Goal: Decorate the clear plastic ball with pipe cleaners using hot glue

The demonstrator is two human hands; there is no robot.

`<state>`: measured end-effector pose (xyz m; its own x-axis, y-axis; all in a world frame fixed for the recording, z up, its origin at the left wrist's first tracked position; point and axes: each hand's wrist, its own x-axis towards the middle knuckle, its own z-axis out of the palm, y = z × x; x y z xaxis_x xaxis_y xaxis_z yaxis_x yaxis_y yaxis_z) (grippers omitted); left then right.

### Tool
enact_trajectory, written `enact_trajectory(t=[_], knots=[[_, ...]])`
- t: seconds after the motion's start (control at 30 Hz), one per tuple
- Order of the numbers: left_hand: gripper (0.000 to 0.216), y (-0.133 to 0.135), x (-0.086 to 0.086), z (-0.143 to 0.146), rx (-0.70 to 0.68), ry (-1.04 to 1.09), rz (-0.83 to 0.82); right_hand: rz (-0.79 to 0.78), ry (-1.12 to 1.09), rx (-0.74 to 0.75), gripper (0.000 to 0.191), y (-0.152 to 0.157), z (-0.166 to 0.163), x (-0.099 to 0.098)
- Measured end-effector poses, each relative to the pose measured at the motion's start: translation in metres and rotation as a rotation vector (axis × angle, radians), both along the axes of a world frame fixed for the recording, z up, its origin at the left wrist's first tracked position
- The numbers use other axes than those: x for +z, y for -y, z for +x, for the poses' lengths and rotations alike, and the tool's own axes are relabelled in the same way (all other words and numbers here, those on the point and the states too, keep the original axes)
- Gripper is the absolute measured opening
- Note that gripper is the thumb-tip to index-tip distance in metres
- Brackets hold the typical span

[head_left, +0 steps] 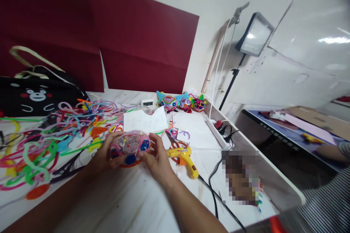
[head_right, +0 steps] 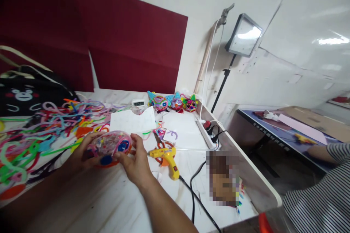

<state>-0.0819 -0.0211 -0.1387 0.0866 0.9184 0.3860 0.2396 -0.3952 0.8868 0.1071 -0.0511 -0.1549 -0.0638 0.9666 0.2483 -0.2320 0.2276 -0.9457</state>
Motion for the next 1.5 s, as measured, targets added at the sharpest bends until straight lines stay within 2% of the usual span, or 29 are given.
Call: enact_trajectory(t=[0.2,0.43,0.73,1.0,1.27,1.5], knots=[[0.067,0.001,0.001,-0.005,-0.02,-0.024,0.032,0.001,-0.023,0.005,0.067,0.004,-0.003,0.001],[0.074,0.001,-0.008,-0.009,-0.196,-0.026,0.006,-0.072,-0.085,-0.012,0.067,0.016,-0.001,0.003],[0.076,-0.01,-0.021,-0.017,-0.293,-0.046,0.096,-0.096,-0.116,-0.082,0.065,0.03,-0.006,0.0],[0.08,-0.001,-0.009,-0.017,-0.373,-0.051,0.09,-0.102,-0.057,-0.158,0.063,0.038,-0.009,0.003],[0.081,-0.004,-0.015,-0.015,-0.382,0.021,0.092,-0.061,0.02,-0.195,0.061,0.037,-0.007,-0.003],[0.081,-0.005,-0.021,-0.009,-0.372,0.037,0.172,-0.009,0.081,-0.182,0.057,0.036,-0.001,-0.011]])
